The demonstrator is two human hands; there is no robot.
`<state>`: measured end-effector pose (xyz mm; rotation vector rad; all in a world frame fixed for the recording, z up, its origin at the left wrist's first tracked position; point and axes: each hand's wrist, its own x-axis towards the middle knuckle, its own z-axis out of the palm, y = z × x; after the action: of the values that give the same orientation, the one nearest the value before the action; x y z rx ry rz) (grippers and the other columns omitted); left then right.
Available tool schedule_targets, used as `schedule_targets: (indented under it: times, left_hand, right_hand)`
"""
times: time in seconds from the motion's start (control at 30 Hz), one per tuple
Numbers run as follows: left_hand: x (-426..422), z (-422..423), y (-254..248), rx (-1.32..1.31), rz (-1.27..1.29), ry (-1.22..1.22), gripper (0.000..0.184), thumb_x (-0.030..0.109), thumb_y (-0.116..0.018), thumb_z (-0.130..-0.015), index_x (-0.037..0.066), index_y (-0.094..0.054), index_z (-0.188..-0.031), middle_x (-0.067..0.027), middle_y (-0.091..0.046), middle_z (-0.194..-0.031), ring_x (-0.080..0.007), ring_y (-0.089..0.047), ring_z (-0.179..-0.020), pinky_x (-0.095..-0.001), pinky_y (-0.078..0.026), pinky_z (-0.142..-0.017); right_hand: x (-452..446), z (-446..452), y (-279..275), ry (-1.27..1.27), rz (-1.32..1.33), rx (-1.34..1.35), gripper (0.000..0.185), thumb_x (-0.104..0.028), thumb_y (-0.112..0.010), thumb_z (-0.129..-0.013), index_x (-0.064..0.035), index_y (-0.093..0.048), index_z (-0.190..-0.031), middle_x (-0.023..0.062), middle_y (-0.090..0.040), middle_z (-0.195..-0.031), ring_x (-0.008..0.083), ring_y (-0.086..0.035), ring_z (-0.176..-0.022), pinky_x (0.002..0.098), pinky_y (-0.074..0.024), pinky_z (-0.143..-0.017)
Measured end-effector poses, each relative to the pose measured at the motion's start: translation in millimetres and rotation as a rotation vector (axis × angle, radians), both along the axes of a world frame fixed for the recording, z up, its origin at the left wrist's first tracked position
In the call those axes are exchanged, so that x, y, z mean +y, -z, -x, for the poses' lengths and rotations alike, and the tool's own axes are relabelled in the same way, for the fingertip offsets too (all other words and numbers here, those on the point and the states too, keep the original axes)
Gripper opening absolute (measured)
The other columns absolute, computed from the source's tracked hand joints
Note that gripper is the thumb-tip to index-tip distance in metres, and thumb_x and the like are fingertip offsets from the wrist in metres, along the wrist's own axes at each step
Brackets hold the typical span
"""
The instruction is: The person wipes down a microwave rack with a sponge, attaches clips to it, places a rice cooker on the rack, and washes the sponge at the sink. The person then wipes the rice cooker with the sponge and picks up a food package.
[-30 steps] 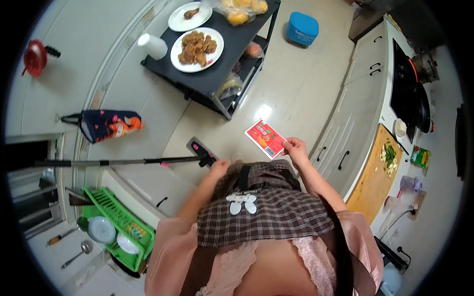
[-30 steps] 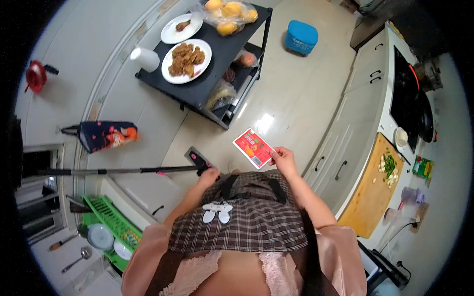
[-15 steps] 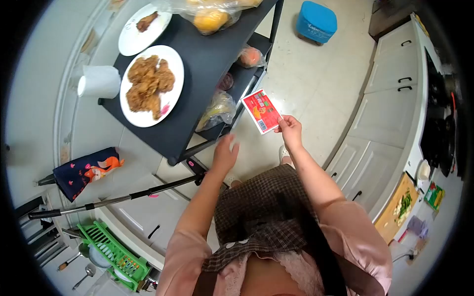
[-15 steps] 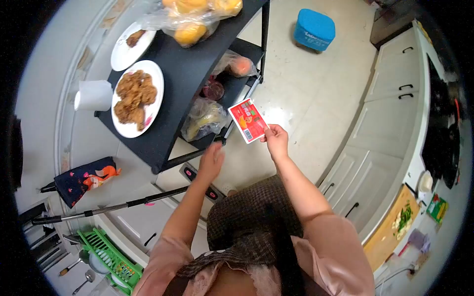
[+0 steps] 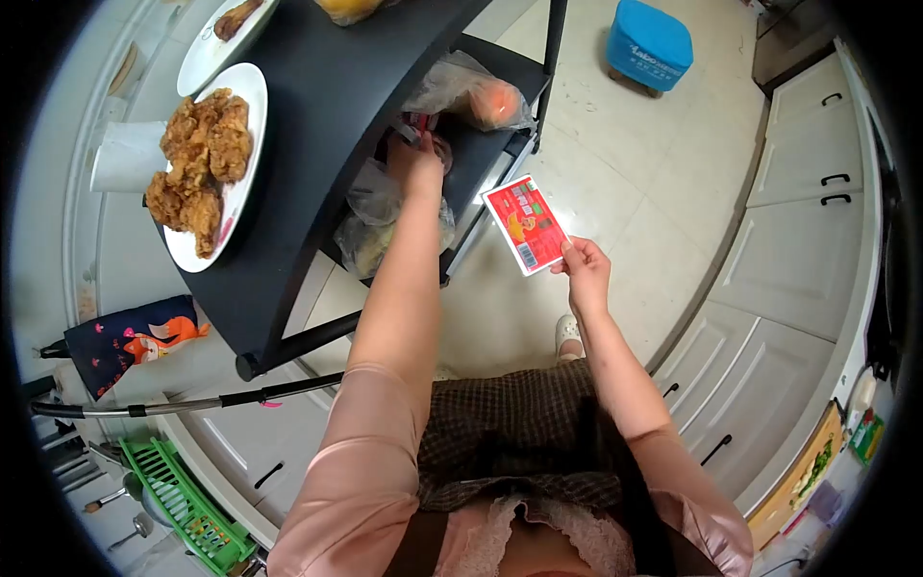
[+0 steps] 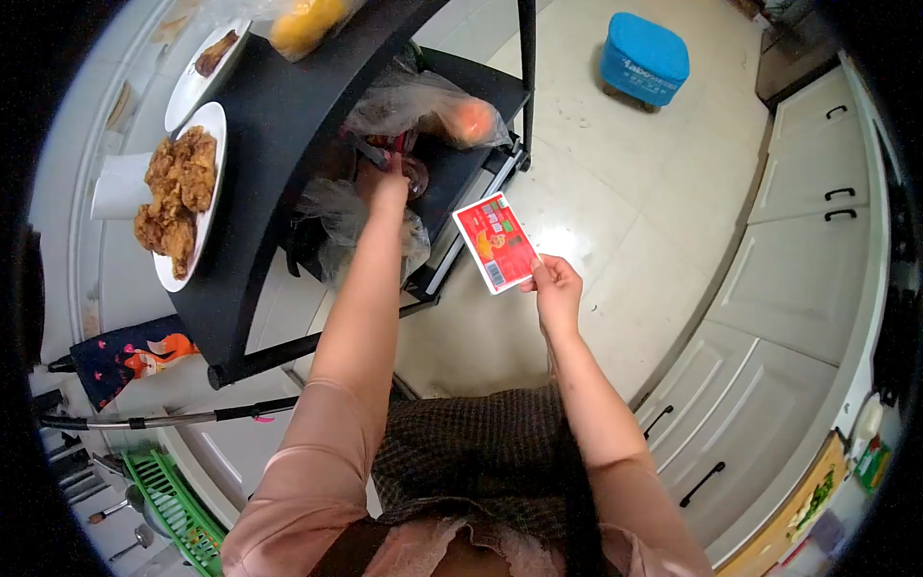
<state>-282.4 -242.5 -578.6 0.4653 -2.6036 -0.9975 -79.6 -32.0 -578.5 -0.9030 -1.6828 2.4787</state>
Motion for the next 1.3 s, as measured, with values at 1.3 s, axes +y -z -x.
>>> schedule_targets:
  times: [1.3]
  left_hand:
    - [-305.8,-231.8,236.8,0.039,-0.845,0.069,0.021,0.002,-0.066,-0.077,-0.001,-0.059,-0.096,-0.0101,-0.058,-0.096,-0.0204,-0.056,-0.088,-0.0342,-0.046,-0.078]
  right_hand:
    - [-98.8,32.3,128.3,-0.331,-0.324,0.403,0.031,-0.028,-0.044,-0.094,0.0002,-0.053,-0.104,0.0120,-0.058,-0.104,0.0094,-0.046,-0.059,0.0208,-0.0368,-0.052]
